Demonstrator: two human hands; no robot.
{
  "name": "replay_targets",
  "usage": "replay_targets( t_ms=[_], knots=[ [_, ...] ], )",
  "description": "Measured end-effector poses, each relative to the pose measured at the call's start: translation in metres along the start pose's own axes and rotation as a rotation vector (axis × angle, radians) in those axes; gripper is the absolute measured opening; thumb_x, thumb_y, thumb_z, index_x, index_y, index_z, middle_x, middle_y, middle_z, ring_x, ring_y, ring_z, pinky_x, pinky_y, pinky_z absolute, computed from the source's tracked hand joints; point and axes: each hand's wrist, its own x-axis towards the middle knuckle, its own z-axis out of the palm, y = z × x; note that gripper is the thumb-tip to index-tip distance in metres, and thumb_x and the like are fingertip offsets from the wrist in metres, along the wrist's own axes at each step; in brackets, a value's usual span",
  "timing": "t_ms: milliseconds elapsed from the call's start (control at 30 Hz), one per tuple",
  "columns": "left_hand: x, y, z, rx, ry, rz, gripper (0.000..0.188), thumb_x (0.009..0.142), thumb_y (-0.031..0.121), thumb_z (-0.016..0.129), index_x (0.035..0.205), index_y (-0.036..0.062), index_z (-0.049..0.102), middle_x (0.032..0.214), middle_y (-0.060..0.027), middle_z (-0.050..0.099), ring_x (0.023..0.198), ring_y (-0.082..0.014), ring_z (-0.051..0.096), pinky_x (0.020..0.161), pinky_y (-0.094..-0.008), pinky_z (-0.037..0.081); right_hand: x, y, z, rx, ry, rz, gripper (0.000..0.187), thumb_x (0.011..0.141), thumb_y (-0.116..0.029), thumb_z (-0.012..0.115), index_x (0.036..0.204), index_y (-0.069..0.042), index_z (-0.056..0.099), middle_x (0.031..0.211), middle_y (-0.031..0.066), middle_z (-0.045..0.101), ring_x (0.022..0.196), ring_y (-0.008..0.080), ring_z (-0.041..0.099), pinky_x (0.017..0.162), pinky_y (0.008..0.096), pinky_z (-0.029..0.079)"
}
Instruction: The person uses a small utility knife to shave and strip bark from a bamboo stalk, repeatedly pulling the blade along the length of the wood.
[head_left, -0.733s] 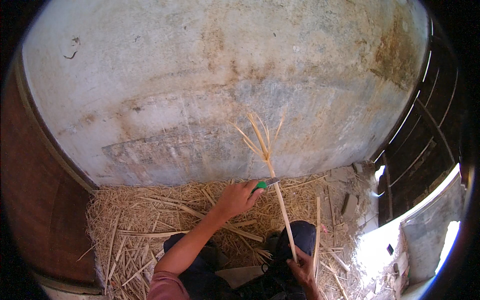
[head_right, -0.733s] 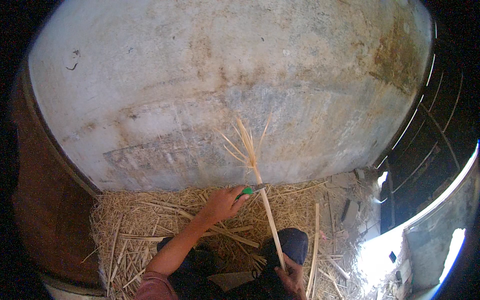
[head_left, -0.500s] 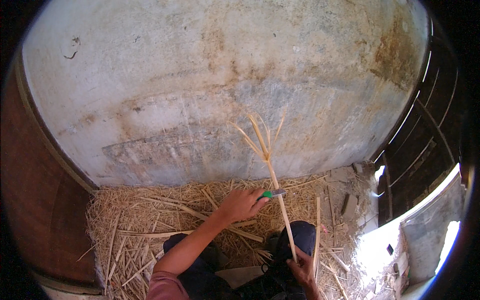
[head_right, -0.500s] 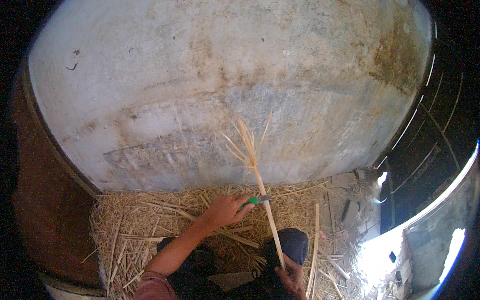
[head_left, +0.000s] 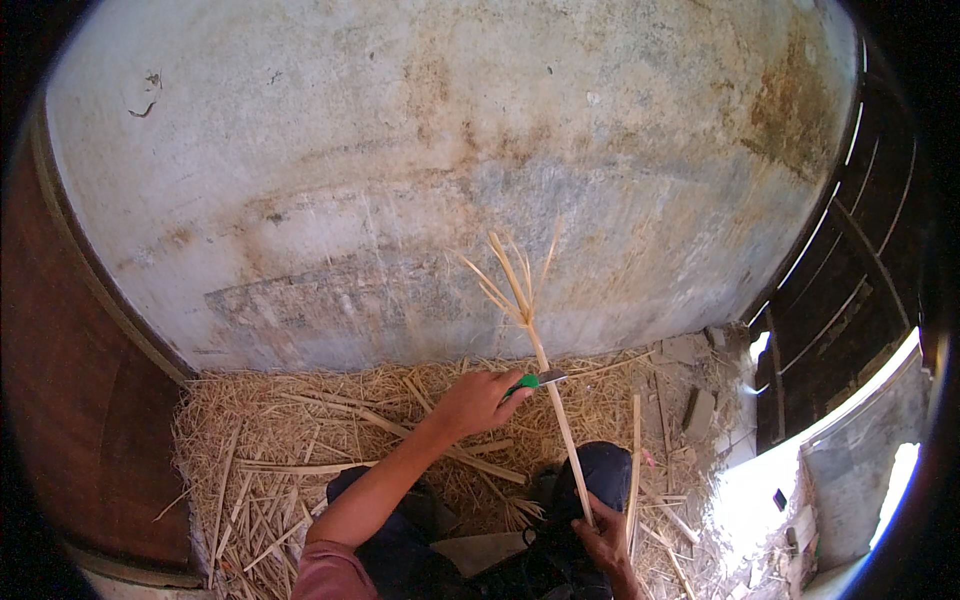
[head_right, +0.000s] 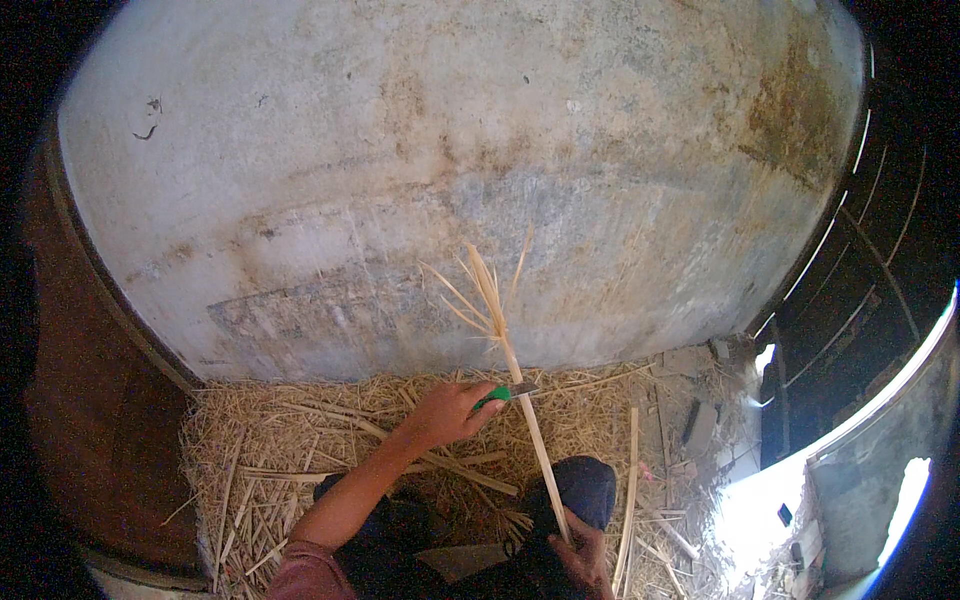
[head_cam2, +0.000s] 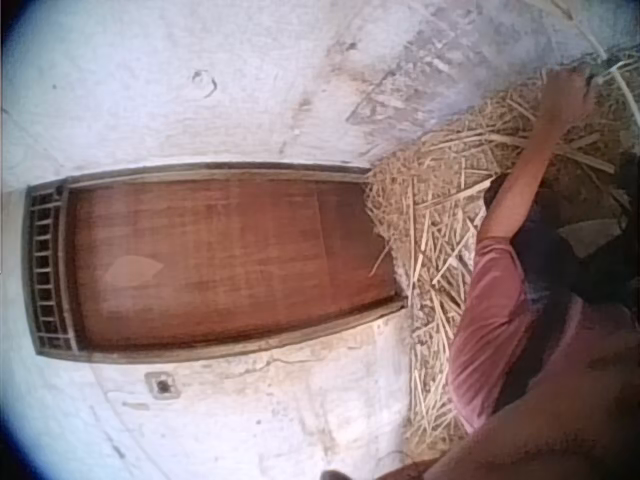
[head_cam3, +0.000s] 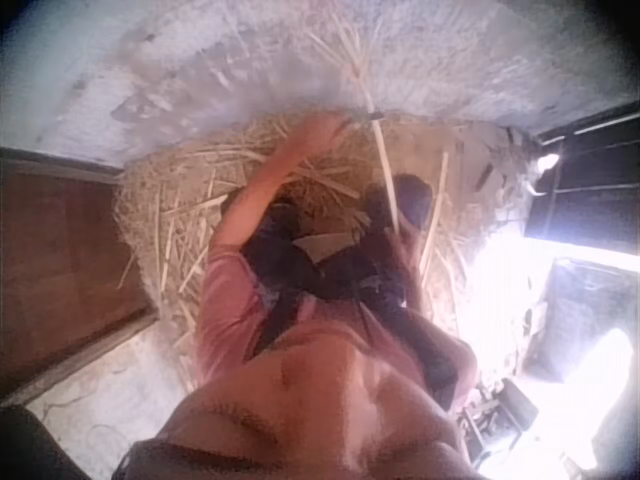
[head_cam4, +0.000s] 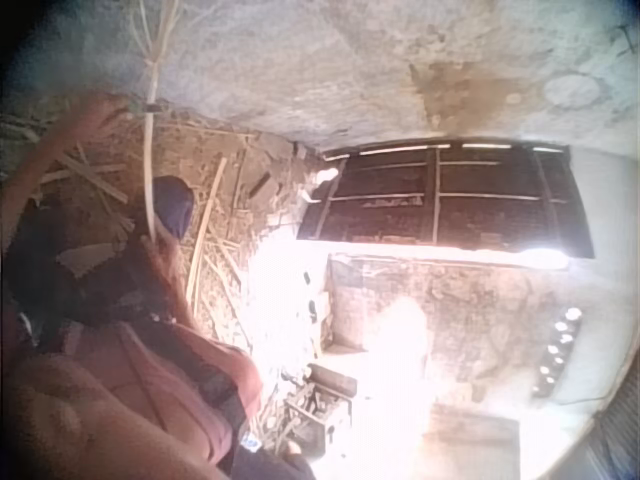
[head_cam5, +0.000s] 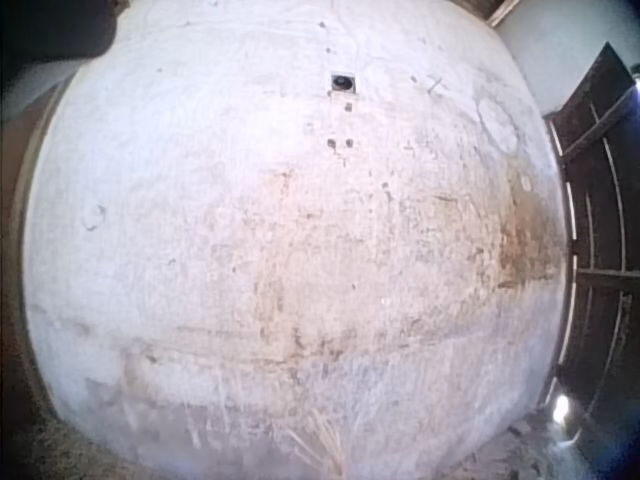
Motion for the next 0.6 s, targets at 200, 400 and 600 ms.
replay_targets(
  t_ms=[200,400,600],
  knots=[
    [0.008,-0.015,0.000,0.037,0.162,-0.080,0.044,0.109,0.041,0.057,0.125,0.0015,0.067,0.077,-0.0194,0.071,0.061,-0.0375,0.068,0.057,-0.0514,0.054,0.002,0.006,0.001,-0.010,0.006,-0.090,0.053,0.096,-0.004,0.070,0.148,-0.002,0.060,0.137,0.0153,0.069,0.127,0.0226,0.061,0.111,0.0367,0.043],
    [0.008,-0.008,-0.012,0.037,0.034,-0.123,0.042,0.110,0.039,0.055,0.126,0.0020,0.067,0.069,-0.0175,0.066,0.054,-0.0365,0.063,0.054,-0.0520,0.051,0.002,0.015,-0.003,-0.007,0.001,-0.063,0.054,0.095,-0.007,0.072,0.147,-0.001,0.061,0.137,0.0168,0.069,0.127,0.0232,0.060,0.111,0.0374,0.043],
    [0.005,-0.011,-0.003,-0.007,0.104,-0.064,0.041,0.110,0.038,0.055,0.124,0.0018,0.068,0.070,-0.0195,0.066,0.057,-0.0370,0.065,0.055,-0.0519,0.052,0.000,0.005,0.002,0.002,0.003,-0.113,0.053,0.095,-0.007,0.072,0.146,-0.001,0.061,0.136,0.0161,0.069,0.126,0.0213,0.060,0.110,0.0363,0.043]
  ],
)
